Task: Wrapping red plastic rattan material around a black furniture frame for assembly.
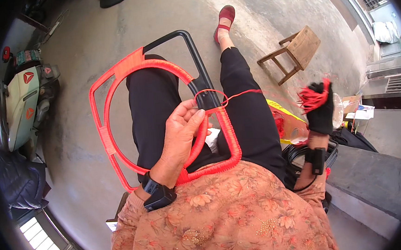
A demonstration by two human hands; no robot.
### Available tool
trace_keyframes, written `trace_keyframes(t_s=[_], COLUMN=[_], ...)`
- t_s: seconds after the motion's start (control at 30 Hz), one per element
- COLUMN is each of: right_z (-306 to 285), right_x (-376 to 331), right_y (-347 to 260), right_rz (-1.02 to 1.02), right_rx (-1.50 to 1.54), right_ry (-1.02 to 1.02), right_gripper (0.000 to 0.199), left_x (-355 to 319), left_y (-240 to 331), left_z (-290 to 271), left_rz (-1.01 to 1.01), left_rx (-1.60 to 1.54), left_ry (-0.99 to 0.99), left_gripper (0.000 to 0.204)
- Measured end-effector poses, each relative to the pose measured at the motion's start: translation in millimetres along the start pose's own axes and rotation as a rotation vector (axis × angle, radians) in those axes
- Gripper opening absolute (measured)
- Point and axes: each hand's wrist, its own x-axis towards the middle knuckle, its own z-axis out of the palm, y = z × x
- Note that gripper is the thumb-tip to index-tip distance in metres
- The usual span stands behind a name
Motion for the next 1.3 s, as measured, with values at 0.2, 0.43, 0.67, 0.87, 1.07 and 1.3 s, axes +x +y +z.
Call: trace_keyframes(t_s=[0.2,0.43,0.67,0.87,1.07,1.3], right_z=[68,121,146,131,95,127], right_x=[-25,-48,-84,-63,-53,-68], right_y=[107,103,63,59,42,112], right_rz=[0.299,0.556,0.096,0.1,0.312,0.242], right_rx=[-0.349,-0.706,-0.996,-1.011,-0.951,-1.136], right_ry=[-0.385,-0.42,-0.826,-0.448,-0.403,-0.974], right_gripper=[0.04,0.017,0.012,0.023,0.026,0.039], left_x=[0,-3,-1,-1,-4,4], left_y=[-2,-1,-1,5,4,-7], left_z=[-2,-1,-6,0,-1,-3], left_rz=[-0.019,-0.048,-0.055,-0.113,-0.112,-0.088], left_rx=[-0.003,0.02,0.043,-0.07,-0.039,0.057], left_ry=[0.006,0.018,0.014,-0.012,-0.002,0.054], left_gripper=[0.017,0.011,0.014,0.013,0.011,0.016])
